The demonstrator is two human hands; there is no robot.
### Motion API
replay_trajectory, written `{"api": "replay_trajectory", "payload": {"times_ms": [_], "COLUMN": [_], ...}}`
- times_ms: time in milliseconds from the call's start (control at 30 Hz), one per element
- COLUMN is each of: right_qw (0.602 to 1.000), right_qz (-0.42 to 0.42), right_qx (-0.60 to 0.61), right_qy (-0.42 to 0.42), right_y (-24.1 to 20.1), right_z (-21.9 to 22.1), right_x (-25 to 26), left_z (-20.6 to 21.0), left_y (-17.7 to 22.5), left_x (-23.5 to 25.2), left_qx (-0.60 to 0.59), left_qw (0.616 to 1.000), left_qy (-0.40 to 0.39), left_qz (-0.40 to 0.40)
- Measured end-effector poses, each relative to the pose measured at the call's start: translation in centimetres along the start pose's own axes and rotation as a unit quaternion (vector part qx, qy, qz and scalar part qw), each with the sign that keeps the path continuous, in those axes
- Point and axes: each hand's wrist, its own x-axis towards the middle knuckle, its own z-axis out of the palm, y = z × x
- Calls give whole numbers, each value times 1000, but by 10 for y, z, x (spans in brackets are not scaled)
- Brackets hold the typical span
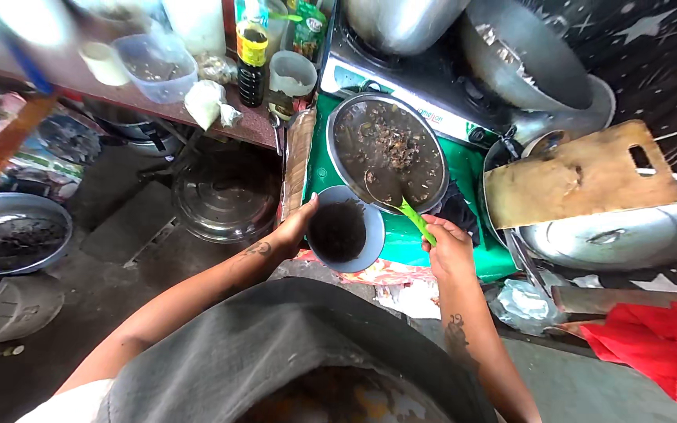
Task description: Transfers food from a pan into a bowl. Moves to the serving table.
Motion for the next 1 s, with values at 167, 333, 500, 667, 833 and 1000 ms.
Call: {"api": "replay_trajectory", "payload": {"times_ms": [167,333,500,667,833,1000], "right_qw": [991,859,796,801,840,948], "right_qz": [-98,-450,-542,-494,-402,-177], "right_qx": [-87,-246,-254,-298,-339,-255], "right_qy": [-29,8,89,159,135,65], "right_y": [16,44,46,48,41,22], "right_z": [-10,-14,-17,-16,-4,5], "right_x": [-25,-31,-9,29,30,28], "left_z": [-6,-7,-1,0,0,-1], "left_y": [-15,-19,-11,-8,-9,-13], "left_x": [9,11,3,1,3,5], "left_qx": [-1,-13,-22,-23,-26,-29], "left_qw": [1000,999,1000,999,999,999], "left_qy": [-19,-35,-18,-29,-22,-26], "left_qz": [23,25,12,18,11,19]}}
